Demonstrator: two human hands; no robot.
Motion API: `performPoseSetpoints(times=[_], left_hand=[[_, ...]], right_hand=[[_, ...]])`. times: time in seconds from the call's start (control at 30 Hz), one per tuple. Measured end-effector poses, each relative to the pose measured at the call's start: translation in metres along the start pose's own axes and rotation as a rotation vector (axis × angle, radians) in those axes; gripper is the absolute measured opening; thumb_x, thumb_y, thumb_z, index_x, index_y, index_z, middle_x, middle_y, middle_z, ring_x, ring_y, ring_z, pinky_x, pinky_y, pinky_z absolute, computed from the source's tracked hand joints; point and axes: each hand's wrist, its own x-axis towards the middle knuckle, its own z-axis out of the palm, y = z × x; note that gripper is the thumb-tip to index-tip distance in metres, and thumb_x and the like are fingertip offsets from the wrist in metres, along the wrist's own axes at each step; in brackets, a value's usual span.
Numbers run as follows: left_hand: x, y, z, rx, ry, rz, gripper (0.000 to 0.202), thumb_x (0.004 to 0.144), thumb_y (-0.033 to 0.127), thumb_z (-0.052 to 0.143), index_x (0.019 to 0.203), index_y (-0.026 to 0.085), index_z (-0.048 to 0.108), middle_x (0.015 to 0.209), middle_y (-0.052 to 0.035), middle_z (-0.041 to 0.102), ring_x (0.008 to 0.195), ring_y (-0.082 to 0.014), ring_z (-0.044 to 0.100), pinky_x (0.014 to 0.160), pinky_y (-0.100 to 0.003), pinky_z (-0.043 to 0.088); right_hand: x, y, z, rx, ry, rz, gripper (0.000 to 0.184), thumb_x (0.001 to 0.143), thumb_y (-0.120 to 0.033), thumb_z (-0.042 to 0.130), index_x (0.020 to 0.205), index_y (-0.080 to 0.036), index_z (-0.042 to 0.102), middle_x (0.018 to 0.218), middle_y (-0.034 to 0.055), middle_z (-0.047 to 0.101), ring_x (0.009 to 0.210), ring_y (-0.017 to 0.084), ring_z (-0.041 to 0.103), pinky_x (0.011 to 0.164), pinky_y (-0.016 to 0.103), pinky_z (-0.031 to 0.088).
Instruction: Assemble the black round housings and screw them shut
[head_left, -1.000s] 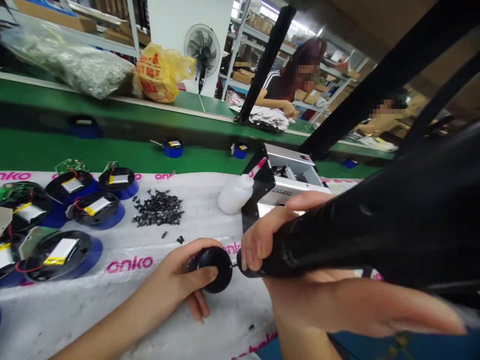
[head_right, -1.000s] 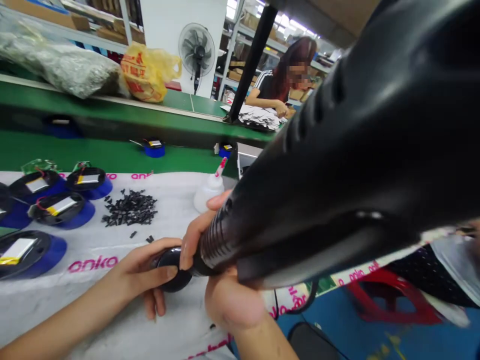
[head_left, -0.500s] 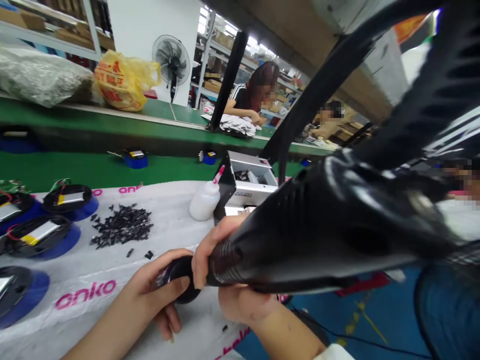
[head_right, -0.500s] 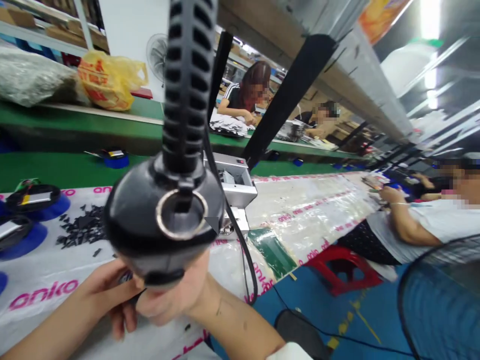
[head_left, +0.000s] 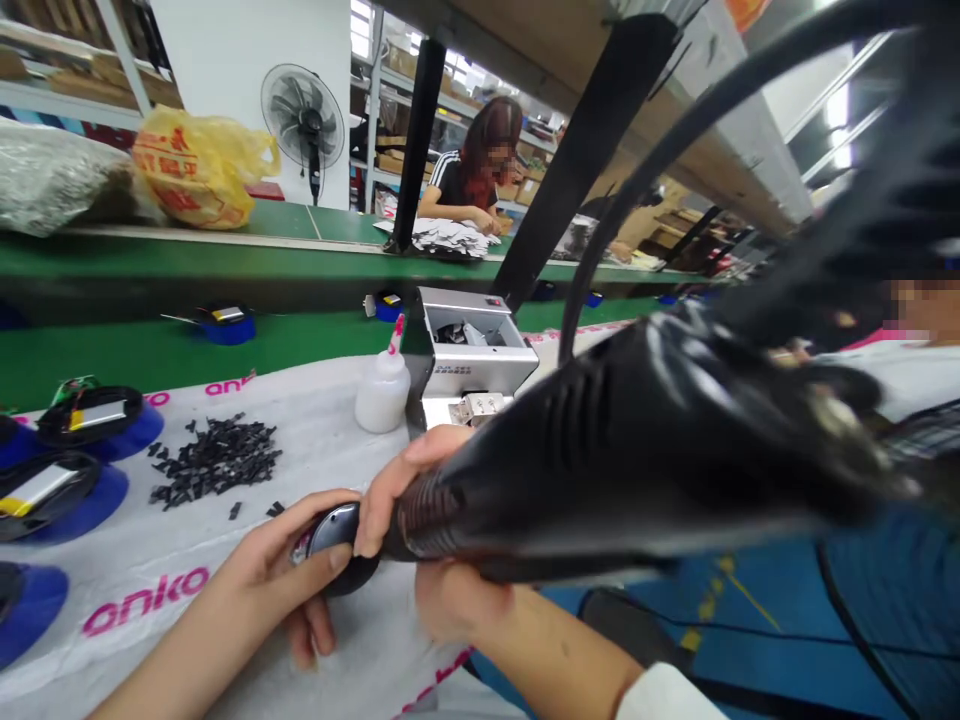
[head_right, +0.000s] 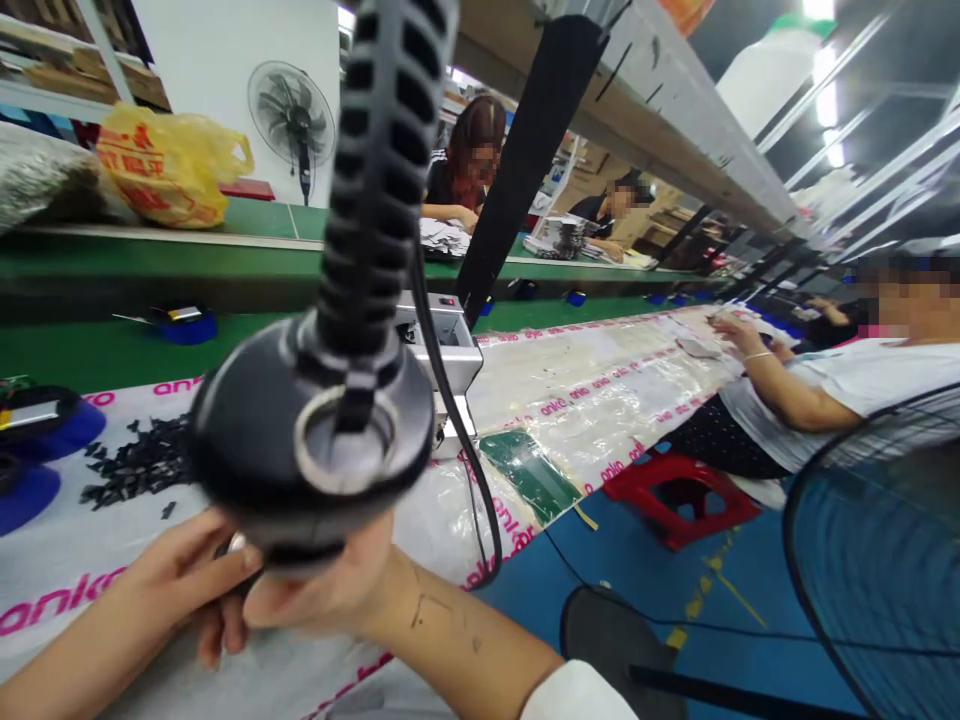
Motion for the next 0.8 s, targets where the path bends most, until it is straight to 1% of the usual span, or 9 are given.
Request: performPoseSetpoints(times=[0.1,0.17,0.27,0.3,0.37,0.47,0.57,0.7,0.8], left_hand=[[-0.005,-0.004,-0.001,0.181,0.078,0.109,0.069,0.080,0.048,0.075,0.140,0.022,0.054,0.057,0.0001,0.070,0.047,-0.0202,0.066,0.047,-0.025,0.055],[-0.006,-0.010,-0.006,0.393,0.222,0.275,0.055,0.080,0.049,0.075,0.129,0.028,0.064,0.074,-0.0010,0.076,0.052,-0.0174,0.066,0.053,-0.023,0.056],[-0.004,-0.022,-0.021,0.737,0.355,0.599,0.041,0.080,0.053,0.074,0.118,0.038,0.069,0.118,0.0025,0.073,0.081,-0.0204,0.072,0.069,-0.024,0.059],[-0.001,-0.027,-0.026,0.815,0.354,0.680,0.044,0.080,0.055,0.073,0.121,0.041,0.066,0.126,0.0046,0.069,0.096,-0.0230,0.071,0.079,-0.026,0.059],[0.004,-0.036,-0.033,0.903,0.323,0.763,0.056,0.080,0.057,0.072,0.132,0.044,0.056,0.132,0.0055,0.066,0.115,-0.0264,0.066,0.096,-0.032,0.056],[0.011,-0.044,-0.036,0.942,0.289,0.704,0.065,0.079,0.056,0.074,0.137,0.041,0.048,0.134,0.0024,0.065,0.115,-0.0277,0.067,0.098,-0.037,0.056],[0.013,-0.041,-0.032,0.886,0.268,0.602,0.065,0.079,0.052,0.076,0.136,0.041,0.048,0.133,0.0015,0.066,0.113,-0.0284,0.068,0.096,-0.038,0.057],[0.009,-0.025,-0.025,0.782,0.167,0.497,0.067,0.072,0.041,0.084,0.132,0.038,0.055,0.132,0.0012,0.067,0.119,-0.0299,0.064,0.102,-0.043,0.052],[0.007,-0.014,-0.022,0.703,0.111,0.451,0.067,0.067,0.034,0.088,0.127,0.032,0.061,0.130,-0.0006,0.068,0.119,-0.0297,0.063,0.104,-0.044,0.048]], right_hand=[[0.022,-0.011,-0.023,0.520,0.028,-0.036,0.069,0.083,-0.088,0.042,0.114,-0.027,0.049,0.061,-0.0043,0.051,0.039,0.016,0.047,0.041,0.031,0.048],[0.041,-0.015,-0.046,0.712,0.103,-0.113,0.053,0.088,-0.077,0.052,0.108,-0.029,0.052,0.062,-0.0049,0.051,0.041,0.014,0.047,0.039,0.025,0.043],[0.069,-0.009,-0.077,0.508,0.461,-0.346,0.044,0.090,-0.070,0.056,0.100,-0.027,0.058,0.058,-0.0049,0.052,0.042,0.013,0.048,0.037,0.023,0.040],[0.076,-0.004,-0.084,0.445,0.540,-0.389,0.044,0.089,-0.070,0.058,0.098,-0.027,0.058,0.057,-0.0050,0.052,0.040,0.013,0.048,0.036,0.023,0.039],[0.083,0.010,-0.092,0.392,0.591,-0.381,0.046,0.087,-0.071,0.060,0.098,-0.026,0.058,0.057,-0.0054,0.054,0.038,0.014,0.048,0.034,0.023,0.037],[0.079,0.027,-0.095,0.391,0.577,-0.263,0.050,0.090,-0.074,0.053,0.097,-0.025,0.055,0.056,-0.0056,0.055,0.038,0.013,0.048,0.034,0.021,0.038],[0.062,0.025,-0.087,0.427,0.506,-0.134,0.054,0.089,-0.077,0.050,0.094,-0.023,0.055,0.055,-0.0049,0.055,0.037,0.012,0.047,0.033,0.020,0.038],[0.043,-0.014,-0.057,0.576,0.354,-0.084,0.061,0.080,-0.084,0.055,0.093,-0.025,0.055,0.051,-0.0053,0.054,0.031,0.014,0.044,0.027,0.023,0.036],[0.043,-0.047,-0.028,0.581,0.383,-0.143,0.058,0.084,-0.082,0.052,0.082,-0.024,0.056,0.046,-0.0042,0.055,0.031,0.015,0.047,0.029,0.025,0.041]])
